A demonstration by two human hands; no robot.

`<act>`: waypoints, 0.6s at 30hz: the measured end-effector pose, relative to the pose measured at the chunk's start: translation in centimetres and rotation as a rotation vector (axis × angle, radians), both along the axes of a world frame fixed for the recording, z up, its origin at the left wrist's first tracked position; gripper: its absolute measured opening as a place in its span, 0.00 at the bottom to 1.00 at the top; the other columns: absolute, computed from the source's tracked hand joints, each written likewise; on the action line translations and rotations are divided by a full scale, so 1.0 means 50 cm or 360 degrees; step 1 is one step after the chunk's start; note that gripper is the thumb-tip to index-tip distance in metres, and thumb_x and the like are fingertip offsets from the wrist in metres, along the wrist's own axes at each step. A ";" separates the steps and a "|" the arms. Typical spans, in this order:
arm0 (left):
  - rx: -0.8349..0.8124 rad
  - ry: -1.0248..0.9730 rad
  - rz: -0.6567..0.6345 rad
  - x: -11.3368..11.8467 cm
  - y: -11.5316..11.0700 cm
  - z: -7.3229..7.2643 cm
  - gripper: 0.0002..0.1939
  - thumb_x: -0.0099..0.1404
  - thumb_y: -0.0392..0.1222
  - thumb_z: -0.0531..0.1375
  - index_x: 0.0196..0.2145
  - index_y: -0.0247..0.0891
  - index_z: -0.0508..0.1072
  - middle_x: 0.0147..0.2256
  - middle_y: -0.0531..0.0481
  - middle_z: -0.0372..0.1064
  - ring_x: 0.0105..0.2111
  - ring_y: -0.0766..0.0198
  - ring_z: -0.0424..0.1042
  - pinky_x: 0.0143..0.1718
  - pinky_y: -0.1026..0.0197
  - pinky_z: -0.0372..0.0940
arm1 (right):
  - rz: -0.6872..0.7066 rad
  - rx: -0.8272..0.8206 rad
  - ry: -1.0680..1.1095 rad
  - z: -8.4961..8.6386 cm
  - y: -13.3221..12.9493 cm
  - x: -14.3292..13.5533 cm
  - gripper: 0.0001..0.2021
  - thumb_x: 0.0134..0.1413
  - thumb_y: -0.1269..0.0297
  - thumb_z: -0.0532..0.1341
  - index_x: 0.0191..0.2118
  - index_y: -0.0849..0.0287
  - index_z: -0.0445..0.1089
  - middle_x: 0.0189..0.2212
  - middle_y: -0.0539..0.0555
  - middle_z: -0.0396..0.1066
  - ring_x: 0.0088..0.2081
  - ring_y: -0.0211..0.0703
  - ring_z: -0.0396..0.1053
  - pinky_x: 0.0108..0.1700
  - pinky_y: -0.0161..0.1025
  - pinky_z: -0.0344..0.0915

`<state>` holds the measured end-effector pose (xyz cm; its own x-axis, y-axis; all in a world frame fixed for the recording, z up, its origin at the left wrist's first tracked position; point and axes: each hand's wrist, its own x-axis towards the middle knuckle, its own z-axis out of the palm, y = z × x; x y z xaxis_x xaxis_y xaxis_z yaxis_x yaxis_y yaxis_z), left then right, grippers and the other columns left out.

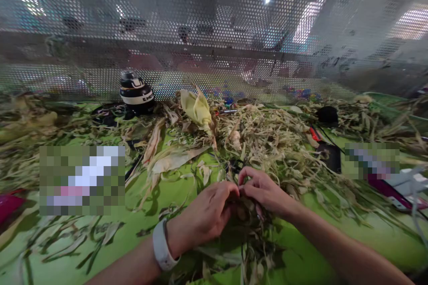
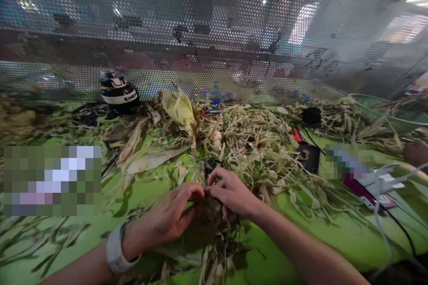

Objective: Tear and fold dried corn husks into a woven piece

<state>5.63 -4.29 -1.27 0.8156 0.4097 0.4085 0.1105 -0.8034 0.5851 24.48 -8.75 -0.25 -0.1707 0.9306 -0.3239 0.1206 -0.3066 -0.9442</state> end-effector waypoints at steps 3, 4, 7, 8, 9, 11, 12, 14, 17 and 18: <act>0.0129 0.0017 -0.0016 -0.002 -0.001 -0.002 0.14 0.60 0.27 0.50 0.43 0.38 0.58 0.38 0.44 0.67 0.37 0.60 0.67 0.39 0.59 0.65 | -0.0012 -0.0059 -0.0135 0.002 0.003 0.001 0.05 0.51 0.63 0.56 0.31 0.57 0.58 0.11 0.39 0.59 0.09 0.31 0.56 0.10 0.26 0.53; 0.0166 0.0031 -0.0028 -0.002 -0.001 -0.002 0.15 0.59 0.26 0.50 0.43 0.37 0.58 0.38 0.44 0.67 0.37 0.60 0.67 0.39 0.59 0.65 | -0.0015 -0.0044 -0.0197 0.003 0.004 0.002 0.04 0.50 0.64 0.55 0.29 0.57 0.59 0.12 0.40 0.57 0.10 0.30 0.55 0.11 0.26 0.52; 0.0133 0.0043 -0.0057 -0.001 -0.004 -0.002 0.14 0.59 0.26 0.50 0.42 0.37 0.59 0.37 0.43 0.67 0.37 0.59 0.66 0.39 0.57 0.64 | -0.0013 0.0145 -0.0374 0.007 0.007 0.003 0.04 0.46 0.69 0.55 0.24 0.60 0.61 0.15 0.42 0.55 0.16 0.28 0.53 0.15 0.25 0.50; 0.0032 0.0033 -0.0056 0.000 -0.004 0.000 0.13 0.59 0.27 0.50 0.42 0.37 0.59 0.38 0.43 0.67 0.37 0.59 0.66 0.40 0.57 0.64 | -0.0023 0.0223 -0.0394 0.009 0.007 0.002 0.04 0.45 0.69 0.55 0.23 0.61 0.61 0.16 0.43 0.56 0.17 0.28 0.53 0.17 0.26 0.50; -0.0119 0.0020 -0.0053 0.001 -0.005 0.002 0.13 0.59 0.28 0.51 0.42 0.38 0.59 0.38 0.44 0.67 0.38 0.59 0.66 0.41 0.57 0.64 | -0.0046 0.0285 -0.0387 0.010 0.007 0.002 0.05 0.46 0.69 0.55 0.23 0.61 0.62 0.17 0.44 0.56 0.19 0.29 0.53 0.19 0.26 0.50; -0.0532 0.0003 -0.0034 0.003 -0.003 0.010 0.13 0.60 0.32 0.53 0.44 0.39 0.59 0.40 0.44 0.66 0.40 0.60 0.67 0.42 0.58 0.63 | -0.0122 0.0383 -0.0337 0.010 0.006 0.000 0.06 0.49 0.66 0.55 0.25 0.61 0.63 0.17 0.44 0.57 0.19 0.30 0.54 0.20 0.28 0.50; -0.0763 0.0006 -0.0028 0.004 0.000 0.015 0.14 0.60 0.33 0.54 0.45 0.39 0.58 0.40 0.45 0.66 0.40 0.60 0.67 0.41 0.59 0.63 | -0.0169 0.0448 -0.0318 0.009 0.005 -0.002 0.07 0.51 0.65 0.56 0.26 0.61 0.63 0.18 0.44 0.57 0.20 0.30 0.54 0.21 0.29 0.51; -0.1209 0.0025 -0.0021 0.005 0.006 0.024 0.14 0.61 0.36 0.54 0.45 0.40 0.60 0.38 0.48 0.67 0.38 0.61 0.67 0.39 0.60 0.63 | -0.0232 0.0614 -0.0342 0.006 0.001 -0.005 0.08 0.54 0.62 0.56 0.29 0.61 0.64 0.19 0.45 0.59 0.21 0.32 0.55 0.23 0.30 0.52; -0.1705 0.0014 0.0066 0.007 0.014 0.032 0.12 0.58 0.37 0.55 0.42 0.41 0.64 0.33 0.52 0.66 0.34 0.64 0.65 0.36 0.62 0.61 | -0.0267 0.0930 -0.0553 0.000 -0.004 -0.008 0.08 0.56 0.63 0.57 0.29 0.60 0.67 0.22 0.47 0.62 0.24 0.34 0.58 0.26 0.31 0.55; -0.1808 -0.0005 0.0109 0.008 0.016 0.033 0.12 0.57 0.36 0.55 0.40 0.41 0.65 0.32 0.53 0.66 0.34 0.65 0.65 0.35 0.63 0.60 | -0.0274 0.1041 -0.0640 -0.001 -0.005 -0.009 0.07 0.56 0.64 0.57 0.29 0.60 0.67 0.23 0.48 0.62 0.25 0.34 0.58 0.27 0.32 0.55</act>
